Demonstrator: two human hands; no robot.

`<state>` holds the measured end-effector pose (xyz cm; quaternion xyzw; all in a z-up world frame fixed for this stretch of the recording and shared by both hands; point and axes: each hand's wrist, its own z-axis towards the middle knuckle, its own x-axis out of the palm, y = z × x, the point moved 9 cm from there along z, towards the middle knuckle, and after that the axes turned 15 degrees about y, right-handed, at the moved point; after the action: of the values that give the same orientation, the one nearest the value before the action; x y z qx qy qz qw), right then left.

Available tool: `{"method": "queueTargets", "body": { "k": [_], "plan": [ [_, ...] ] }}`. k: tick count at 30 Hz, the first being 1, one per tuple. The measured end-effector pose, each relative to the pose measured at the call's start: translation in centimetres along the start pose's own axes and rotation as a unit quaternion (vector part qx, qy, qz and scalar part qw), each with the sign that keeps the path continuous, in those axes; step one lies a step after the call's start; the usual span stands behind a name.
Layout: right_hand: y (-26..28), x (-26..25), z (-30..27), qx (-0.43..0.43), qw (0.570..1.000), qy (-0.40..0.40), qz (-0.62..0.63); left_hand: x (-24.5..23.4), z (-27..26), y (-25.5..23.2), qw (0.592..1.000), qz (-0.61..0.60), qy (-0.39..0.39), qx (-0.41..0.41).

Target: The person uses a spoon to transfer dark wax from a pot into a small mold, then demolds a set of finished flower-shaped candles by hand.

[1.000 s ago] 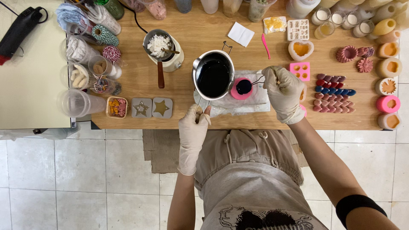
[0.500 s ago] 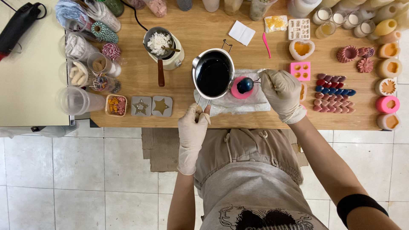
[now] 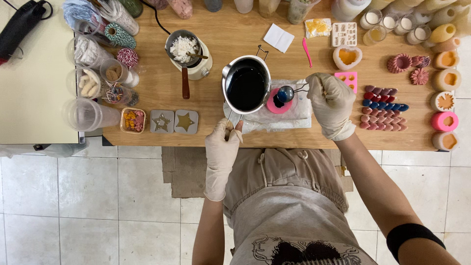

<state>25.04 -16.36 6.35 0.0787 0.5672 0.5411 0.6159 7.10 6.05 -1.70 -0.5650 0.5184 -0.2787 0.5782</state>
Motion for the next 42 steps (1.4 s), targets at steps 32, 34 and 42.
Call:
{"method": "queueTargets", "body": {
  "k": [32, 34, 42],
  "plan": [
    [1.3, 5.5, 5.4, 0.106, 0.983, 0.066, 0.137, 2.0, 1.9, 2.9, 0.975, -0.219, 0.000, -0.037],
    [1.0, 6.0, 5.7, 0.116, 0.978, 0.084, 0.151, 1.9, 2.8, 3.2, 0.974, -0.224, -0.002, -0.045],
    [-1.6, 8.5, 8.6, 0.117, 0.961, 0.169, 0.183, 1.6, 8.1, 5.4, 0.969, -0.225, 0.030, -0.094]
  ]
}}
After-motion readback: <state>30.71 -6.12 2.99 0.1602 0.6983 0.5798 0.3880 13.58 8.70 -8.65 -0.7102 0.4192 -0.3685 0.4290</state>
